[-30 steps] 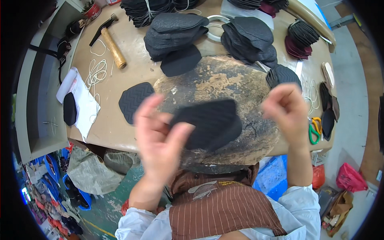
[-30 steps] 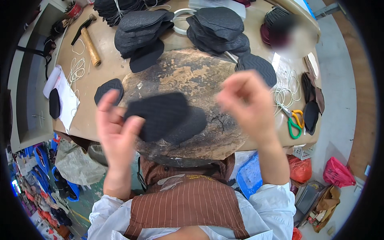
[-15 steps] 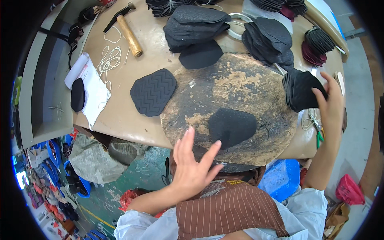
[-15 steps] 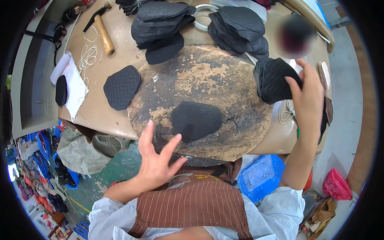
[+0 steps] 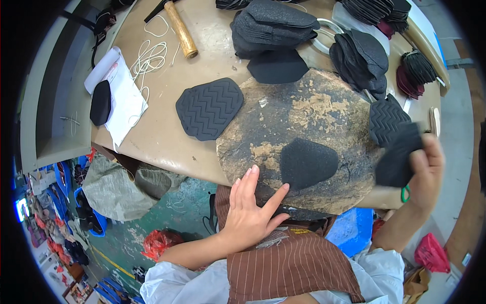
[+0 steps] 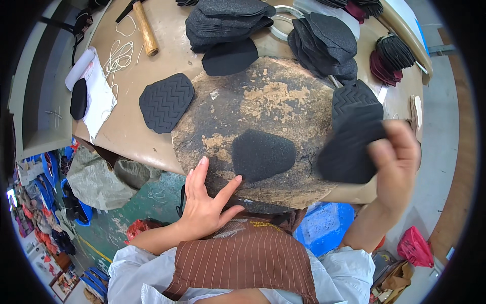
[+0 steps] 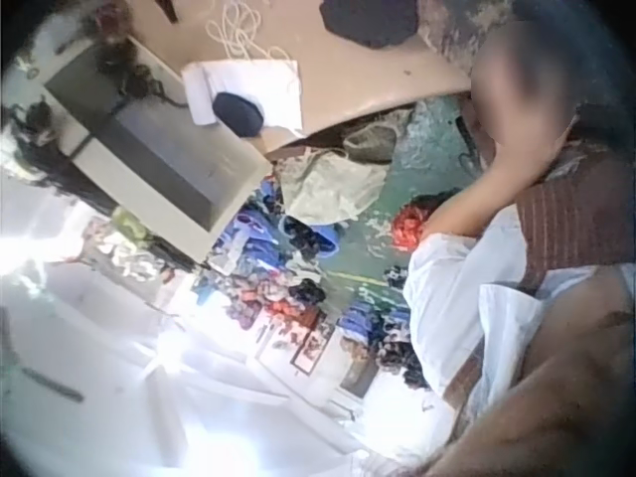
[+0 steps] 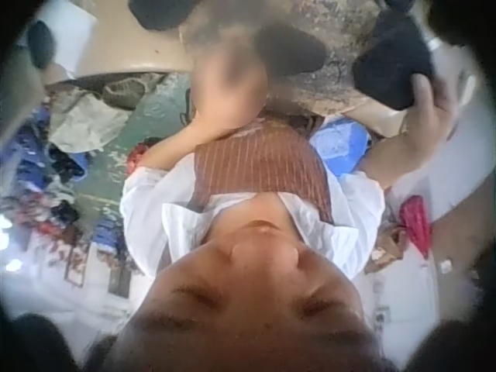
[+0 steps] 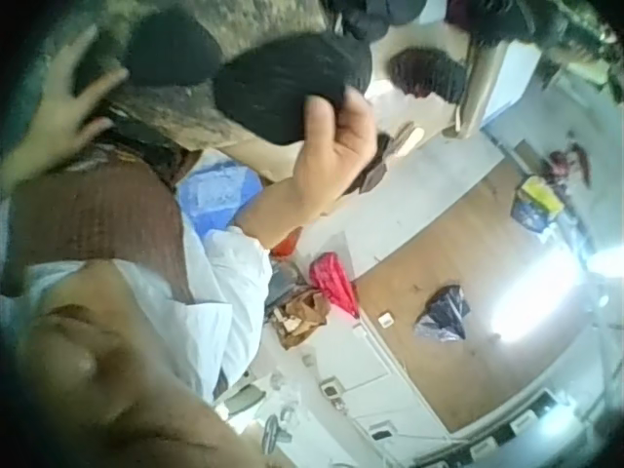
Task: The person repeatedly picks up black, textured shoe insoles from a workbench, aligns them, and stacks them into neat piles. The person handles the insoles one by one, occasionally adjusting the stacks to ensure they are straight before placing them back on the table.
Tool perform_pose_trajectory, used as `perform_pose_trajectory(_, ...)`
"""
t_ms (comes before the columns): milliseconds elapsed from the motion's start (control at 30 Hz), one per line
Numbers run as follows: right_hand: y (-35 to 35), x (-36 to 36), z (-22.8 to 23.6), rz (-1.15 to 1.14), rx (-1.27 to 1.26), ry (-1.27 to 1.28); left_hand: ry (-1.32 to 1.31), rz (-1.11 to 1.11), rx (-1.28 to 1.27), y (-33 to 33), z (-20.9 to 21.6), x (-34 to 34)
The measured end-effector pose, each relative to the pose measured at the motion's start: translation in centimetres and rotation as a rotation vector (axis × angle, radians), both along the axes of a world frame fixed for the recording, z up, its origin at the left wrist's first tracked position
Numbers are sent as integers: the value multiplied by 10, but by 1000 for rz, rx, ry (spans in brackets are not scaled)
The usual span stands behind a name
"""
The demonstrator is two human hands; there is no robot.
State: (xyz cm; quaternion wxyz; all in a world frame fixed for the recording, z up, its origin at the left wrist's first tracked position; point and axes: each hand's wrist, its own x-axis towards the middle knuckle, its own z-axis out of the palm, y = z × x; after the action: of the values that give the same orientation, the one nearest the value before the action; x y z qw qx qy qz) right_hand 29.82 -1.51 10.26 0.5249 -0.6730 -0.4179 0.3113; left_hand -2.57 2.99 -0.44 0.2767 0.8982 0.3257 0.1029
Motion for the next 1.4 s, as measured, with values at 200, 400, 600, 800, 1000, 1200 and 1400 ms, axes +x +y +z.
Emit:
perform_pose_trajectory(200, 53, -60, -56, 458, -431, 8, -7, 3, 45, 1, -1, 0)
perform_pose_trajectory(400, 59, -63, -70, 463, -425, -112, -69, 10, 48, 2, -1, -3)
perform_pose_trajectory(600, 58, -63, -72, 447, -424, -127, -175, 35, 5, 7, 3, -7)
perform_pose_trajectory(800, 56, -68, -68, 425, -413, -268, -152, -155, 15, 12, 18, 22)
perform_pose_trajectory(1000, 64, -65, -54, 474, -500, -668, -46, -73, -65, 26, 23, 38)
perform_pose_trajectory(1200, 41, -76, -42, 594, -175, -267, -587, 234, -636, 55, 20, 37)
perform_pose_trajectory(1400, 8, -21, -38, 30, -106, -339, -461, 588, -16, 142, 28, -9)
